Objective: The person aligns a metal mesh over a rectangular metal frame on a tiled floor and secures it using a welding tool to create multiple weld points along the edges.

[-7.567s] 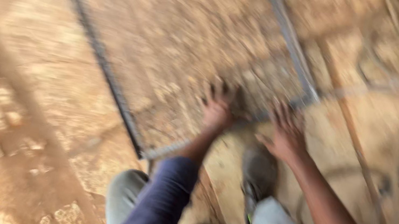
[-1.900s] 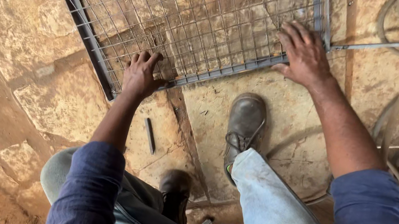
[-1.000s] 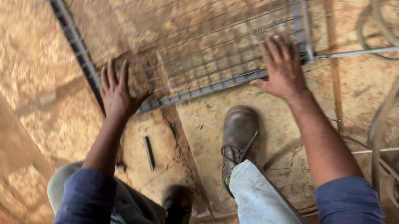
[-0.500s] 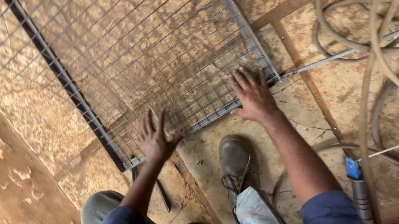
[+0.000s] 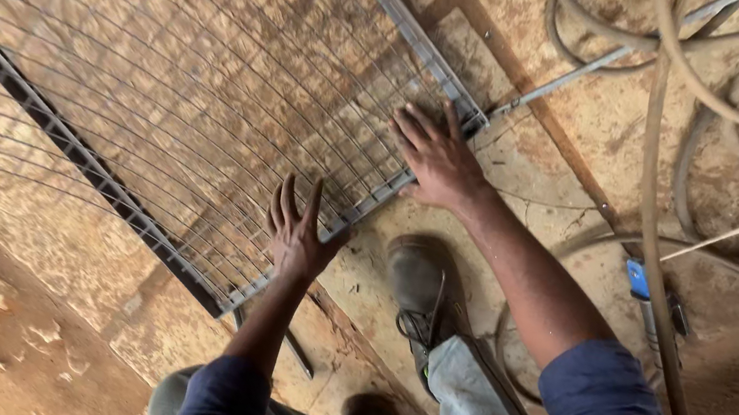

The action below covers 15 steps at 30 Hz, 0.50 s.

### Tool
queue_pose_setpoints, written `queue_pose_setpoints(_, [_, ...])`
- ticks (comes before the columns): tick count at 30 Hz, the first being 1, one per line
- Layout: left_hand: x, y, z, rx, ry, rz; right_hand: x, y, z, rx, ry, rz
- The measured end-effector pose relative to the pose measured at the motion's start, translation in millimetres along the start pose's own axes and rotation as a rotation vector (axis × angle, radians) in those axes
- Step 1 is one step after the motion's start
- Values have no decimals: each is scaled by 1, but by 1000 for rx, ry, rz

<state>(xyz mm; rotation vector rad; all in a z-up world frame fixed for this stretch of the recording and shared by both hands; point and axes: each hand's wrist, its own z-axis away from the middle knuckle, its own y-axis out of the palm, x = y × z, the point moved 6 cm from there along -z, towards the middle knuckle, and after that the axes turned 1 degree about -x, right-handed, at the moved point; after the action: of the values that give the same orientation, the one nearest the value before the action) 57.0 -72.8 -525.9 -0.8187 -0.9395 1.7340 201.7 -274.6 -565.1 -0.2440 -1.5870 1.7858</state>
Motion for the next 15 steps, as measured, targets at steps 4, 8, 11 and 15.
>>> queue_pose_setpoints(4, [-36,-9,-19,-197,262,117,-1,5,-6,85,12,9])
queue_pose_setpoints(8, [-77,0,-46,-98,314,114,3,1,-6,113,-6,72])
queue_pose_setpoints(11, [-97,3,-57,-30,283,60,1,-2,-7,70,-20,138])
queue_pose_setpoints(15, [-101,-5,-51,-31,300,-43,2,1,-9,65,3,27])
